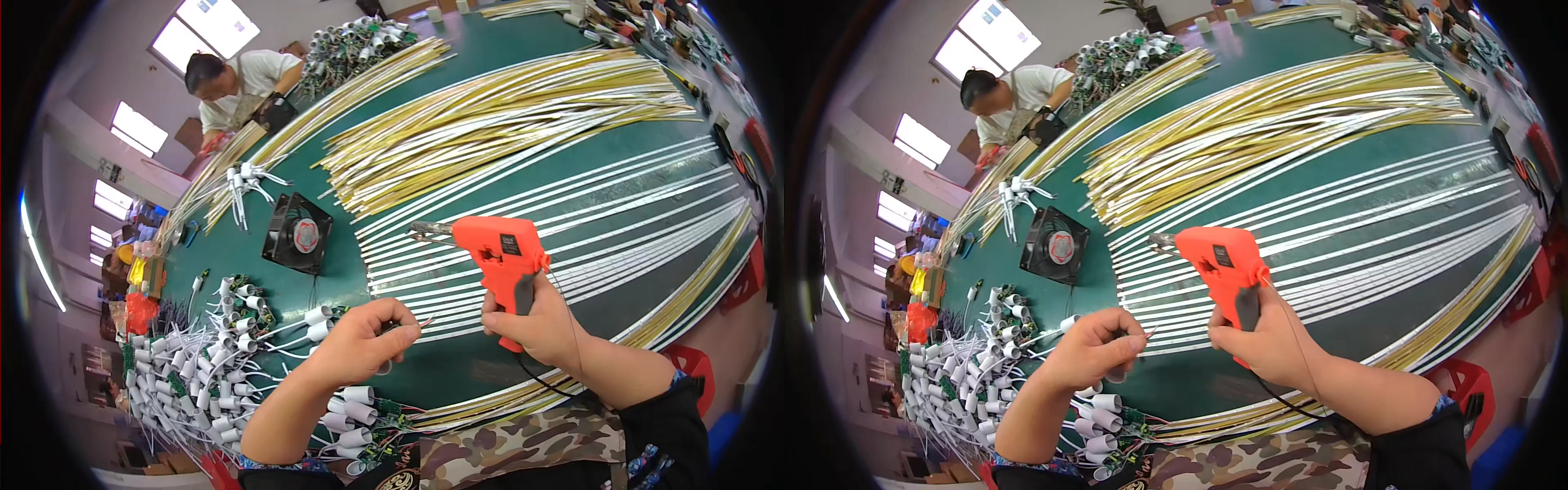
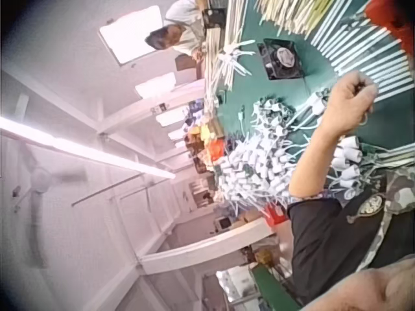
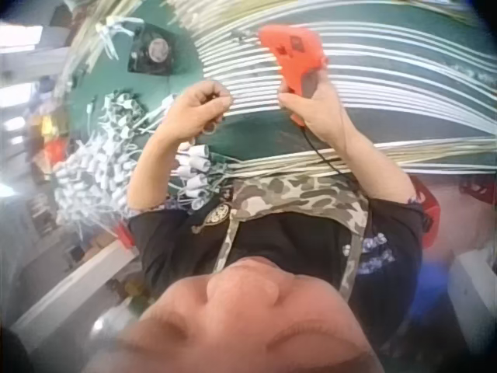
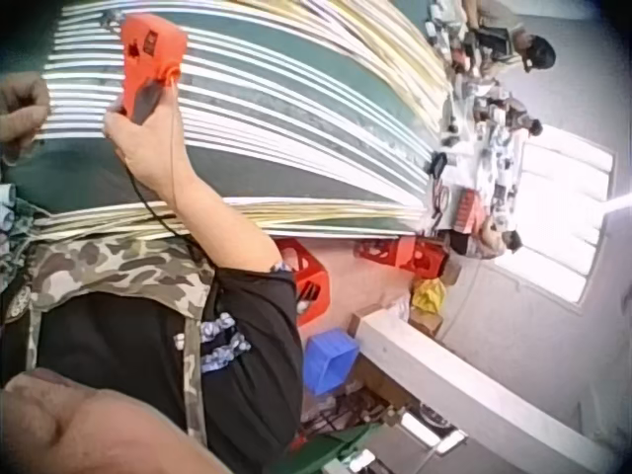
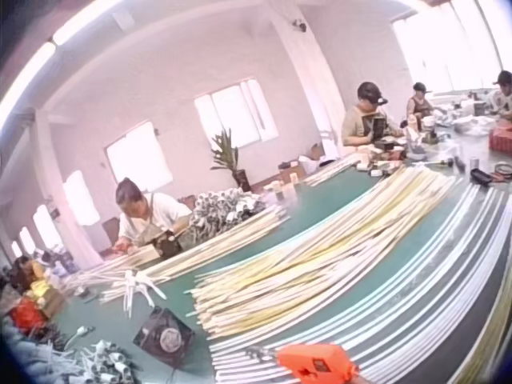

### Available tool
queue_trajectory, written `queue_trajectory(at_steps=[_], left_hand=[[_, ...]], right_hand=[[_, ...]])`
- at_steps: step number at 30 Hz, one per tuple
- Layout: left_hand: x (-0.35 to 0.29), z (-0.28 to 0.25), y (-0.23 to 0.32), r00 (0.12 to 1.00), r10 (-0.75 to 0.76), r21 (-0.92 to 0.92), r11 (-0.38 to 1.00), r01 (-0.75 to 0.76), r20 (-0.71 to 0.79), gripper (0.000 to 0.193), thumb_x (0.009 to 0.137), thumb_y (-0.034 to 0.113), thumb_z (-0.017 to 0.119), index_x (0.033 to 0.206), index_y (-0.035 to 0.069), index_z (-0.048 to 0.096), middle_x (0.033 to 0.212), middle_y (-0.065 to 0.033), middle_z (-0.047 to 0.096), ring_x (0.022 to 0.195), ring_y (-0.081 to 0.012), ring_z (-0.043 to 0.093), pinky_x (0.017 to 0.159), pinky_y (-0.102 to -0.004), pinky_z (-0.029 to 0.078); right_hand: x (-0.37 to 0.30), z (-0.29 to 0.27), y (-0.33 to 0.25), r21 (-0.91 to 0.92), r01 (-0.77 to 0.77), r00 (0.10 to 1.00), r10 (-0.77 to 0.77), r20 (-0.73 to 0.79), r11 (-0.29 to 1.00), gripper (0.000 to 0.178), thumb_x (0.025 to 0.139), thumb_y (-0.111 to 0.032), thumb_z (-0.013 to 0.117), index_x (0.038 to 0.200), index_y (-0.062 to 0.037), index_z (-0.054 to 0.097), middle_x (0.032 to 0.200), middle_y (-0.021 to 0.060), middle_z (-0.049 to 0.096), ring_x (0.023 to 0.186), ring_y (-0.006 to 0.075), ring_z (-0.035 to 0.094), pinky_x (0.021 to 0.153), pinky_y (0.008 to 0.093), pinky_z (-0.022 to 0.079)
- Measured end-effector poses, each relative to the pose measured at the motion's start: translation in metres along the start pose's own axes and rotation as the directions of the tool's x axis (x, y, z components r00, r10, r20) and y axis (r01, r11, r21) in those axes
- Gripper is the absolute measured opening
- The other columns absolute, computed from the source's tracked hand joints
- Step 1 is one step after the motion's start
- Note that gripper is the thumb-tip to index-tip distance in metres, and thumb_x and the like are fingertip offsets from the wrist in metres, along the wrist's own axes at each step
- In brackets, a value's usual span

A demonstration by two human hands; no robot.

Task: The person solders wiring to electronic components with a soldering gun, connecting them to an LED strip and housing on an assembly line.

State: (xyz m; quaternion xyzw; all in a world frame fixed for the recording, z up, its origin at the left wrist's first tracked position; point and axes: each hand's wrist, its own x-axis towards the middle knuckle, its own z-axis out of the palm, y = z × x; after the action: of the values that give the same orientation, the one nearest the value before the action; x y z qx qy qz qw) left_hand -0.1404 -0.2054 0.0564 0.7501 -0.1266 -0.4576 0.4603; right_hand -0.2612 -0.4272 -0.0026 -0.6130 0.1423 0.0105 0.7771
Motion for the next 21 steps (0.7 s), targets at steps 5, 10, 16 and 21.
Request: queue_trajectory(at_steps=[5, 10, 16, 21], left_hand=[[-0.049, -0.041, 0.055, 0.853, 0.468, 0.653, 0.725, -0.219, -0.233, 0.008, 0.082, 0.007, 0.07, 0.085, 0.001, 0.065, 0.077, -0.0051, 0.06, 0.071, -0.0137, 0.057, 0.064, -0.0292, 0.045], [-0.066, -0.055, 0.082, 0.754, 0.615, 0.938, 0.345, 0.007, -0.232, 0.007, 0.078, 0.003, 0.067, 0.083, 0.001, 0.062, 0.077, -0.0122, 0.057, 0.07, -0.0286, 0.058, 0.063, -0.036, 0.046], [0.02, -0.099, -0.027, 0.936, 0.35, 0.843, 0.515, -0.156, -0.04, 0.013, 0.081, 0.013, 0.069, 0.085, 0.001, 0.064, 0.075, -0.0085, 0.059, 0.071, -0.0224, 0.058, 0.064, -0.0345, 0.047], [0.037, -0.097, -0.034, 0.984, 0.078, 0.533, 0.846, 0.021, -0.163, 0.015, 0.088, 0.018, 0.068, 0.084, 0.004, 0.064, 0.067, 0.0031, 0.054, 0.054, -0.0048, 0.046, 0.047, -0.0249, 0.038]], right_hand=[[-0.001, 0.001, -0.003, -0.015, 0.031, 0.999, -0.032, -0.014, 0.999, 0.011, 0.079, -0.009, 0.065, 0.085, -0.0058, 0.056, 0.076, 0.0009, 0.058, 0.072, 0.0112, 0.054, 0.069, 0.0285, 0.045], [-0.001, 0.004, -0.004, 0.062, 0.057, 0.998, -0.058, 0.003, 0.996, 0.01, 0.08, -0.007, 0.064, 0.085, -0.006, 0.056, 0.077, 0.0004, 0.058, 0.072, 0.01, 0.055, 0.07, 0.0276, 0.046], [0.0, 0.007, -0.001, 0.066, 0.032, 0.999, -0.034, 0.031, 0.997, 0.012, 0.079, -0.005, 0.065, 0.088, -0.0052, 0.057, 0.078, 0.0008, 0.058, 0.073, 0.0097, 0.055, 0.07, 0.0271, 0.046], [0.0, 0.008, 0.002, 0.13, 0.037, 0.999, -0.035, -0.017, 0.991, 0.013, 0.082, -0.007, 0.065, 0.092, -0.0049, 0.057, 0.079, 0.0011, 0.059, 0.075, 0.0099, 0.057, 0.071, 0.0275, 0.046]])
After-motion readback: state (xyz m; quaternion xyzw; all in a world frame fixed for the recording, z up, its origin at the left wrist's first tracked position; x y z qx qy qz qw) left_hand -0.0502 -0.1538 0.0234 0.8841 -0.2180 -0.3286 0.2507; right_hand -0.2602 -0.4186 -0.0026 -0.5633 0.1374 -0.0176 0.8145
